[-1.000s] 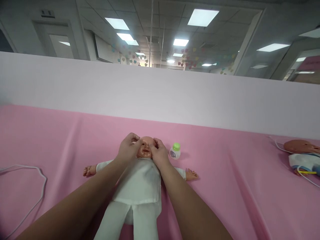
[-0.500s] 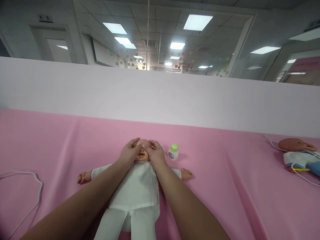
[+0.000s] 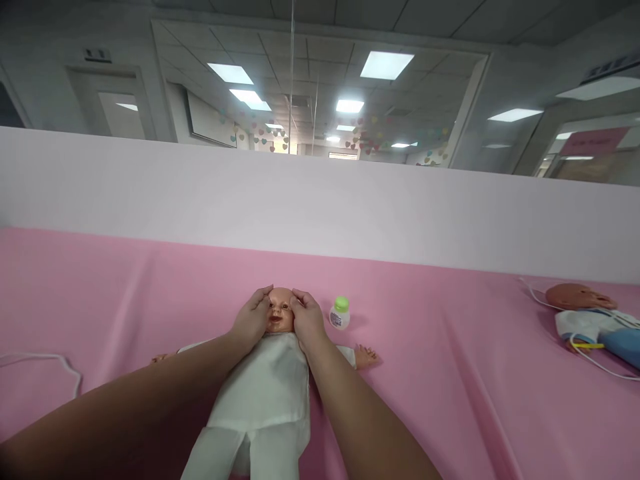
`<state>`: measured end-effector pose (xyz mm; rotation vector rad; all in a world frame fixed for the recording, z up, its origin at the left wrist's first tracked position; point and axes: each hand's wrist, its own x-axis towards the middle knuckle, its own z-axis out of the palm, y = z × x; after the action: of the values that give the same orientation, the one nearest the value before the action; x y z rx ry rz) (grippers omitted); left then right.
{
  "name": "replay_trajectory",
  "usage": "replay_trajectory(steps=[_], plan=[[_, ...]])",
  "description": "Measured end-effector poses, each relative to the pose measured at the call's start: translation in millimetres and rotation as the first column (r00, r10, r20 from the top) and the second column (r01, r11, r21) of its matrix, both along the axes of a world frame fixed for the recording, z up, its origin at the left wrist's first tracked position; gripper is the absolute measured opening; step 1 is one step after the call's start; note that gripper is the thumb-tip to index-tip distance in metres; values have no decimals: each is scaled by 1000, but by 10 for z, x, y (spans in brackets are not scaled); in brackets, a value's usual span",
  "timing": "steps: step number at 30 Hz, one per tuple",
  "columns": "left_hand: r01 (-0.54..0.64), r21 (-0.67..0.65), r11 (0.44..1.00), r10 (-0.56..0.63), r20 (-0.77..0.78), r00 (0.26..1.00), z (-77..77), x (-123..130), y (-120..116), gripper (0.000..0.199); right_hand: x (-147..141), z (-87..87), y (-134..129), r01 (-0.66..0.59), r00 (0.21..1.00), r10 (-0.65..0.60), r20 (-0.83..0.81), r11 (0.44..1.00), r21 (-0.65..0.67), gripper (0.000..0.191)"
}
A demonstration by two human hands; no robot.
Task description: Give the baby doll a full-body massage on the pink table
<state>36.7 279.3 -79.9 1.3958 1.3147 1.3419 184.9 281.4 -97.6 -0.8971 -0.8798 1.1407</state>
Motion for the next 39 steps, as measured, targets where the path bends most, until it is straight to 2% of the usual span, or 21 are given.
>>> replay_trajectory(steps=[5,11,14,19,24,30,35,39], plan=[[-5,13,1000,3,100,995,-33,19,-15,40,22,6,-40,-54,997,52,-59,998,-25,50],[67,-49,997,-46,353,935,12,109,-134,52,28,31,-91,-30,997,29,70,1000,7,58],[96,-43,994,-70,412,909,11,119,-158,56,27,41,-86,-1,991,0,133,1000,10,60],[121,-41,992,-94,410,907,1,91,-108,56,23,19,-54,66,973,-72,218,997,34,51],[114,-106,988,-54,450,891,26,64,-115,43,35,-26,-31,30,995,-32,98,999,24,43],[116,-112,987,-48,482,875,38,40,-147,44,54,-14,-73,-27,1000,26,4,1000,16,49],[182,-13,983,-154,474,867,-14,20,-139,55,48,24,-129,-26,991,22,135,999,26,60],[184,-15,983,-156,465,872,-17,26,-144,56,27,87,-166,17,969,-17,246,1000,-1,62]])
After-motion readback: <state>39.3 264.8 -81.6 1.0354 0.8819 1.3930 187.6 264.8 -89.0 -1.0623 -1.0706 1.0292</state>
